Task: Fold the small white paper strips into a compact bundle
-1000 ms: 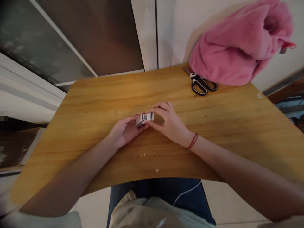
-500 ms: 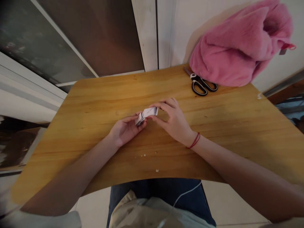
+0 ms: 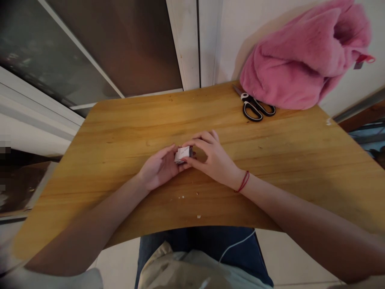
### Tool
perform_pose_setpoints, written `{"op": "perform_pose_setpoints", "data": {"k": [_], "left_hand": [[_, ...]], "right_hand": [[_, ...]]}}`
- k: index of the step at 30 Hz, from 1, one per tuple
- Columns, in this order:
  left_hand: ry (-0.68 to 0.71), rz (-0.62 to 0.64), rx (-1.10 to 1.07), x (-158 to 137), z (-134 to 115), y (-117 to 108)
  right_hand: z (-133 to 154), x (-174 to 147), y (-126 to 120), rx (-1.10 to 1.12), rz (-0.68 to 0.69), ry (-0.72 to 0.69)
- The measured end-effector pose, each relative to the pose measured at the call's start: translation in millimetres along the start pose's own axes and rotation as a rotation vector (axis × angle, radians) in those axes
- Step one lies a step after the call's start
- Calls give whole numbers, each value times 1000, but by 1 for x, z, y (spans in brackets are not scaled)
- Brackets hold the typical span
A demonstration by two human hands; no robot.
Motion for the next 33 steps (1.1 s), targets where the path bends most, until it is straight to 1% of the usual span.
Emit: {"op": "perform_pose_setpoints", "data": {"k": [4,8,12,15,21,24,28,30,33], "left_hand": [[-6,-11,-6,0,0,-2],[26,4,-31,1,-5,-3],[82,-79,-58,3,-15,-14],[101,-113,-83,4,-20,-19],[106,-122,-85,3,-19,-17],[88,-100,-70,2,-16,-12],[27,-20,-11,2,-8,-5],[7,1,-3,2,-5,-4],[13,-17,-9,2,-4,-8]], "right_hand": [[1,0,-5,11,-45,-29],[-5,0,-15,11,-133,-11],[-13,2,-22,16,-180,50],[-17,2,-22,36,-170,91],[-10,2,-17,62,-125,27],[-3,2,-12,21,-80,-25],[3,1,-4,-58,-43,-86],[3,0,0,-65,-32,-91],[0,-1,5,-51,-11,-72]]}}
Point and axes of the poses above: each hand's wrist, its own x-axis towards the middle knuckle, its own y-axis out of the palm, z = x × y, the point moved 10 cm from there along x, towards the middle knuckle, and after that the axes turned 8 degrees about -x, right-handed, at the moved point
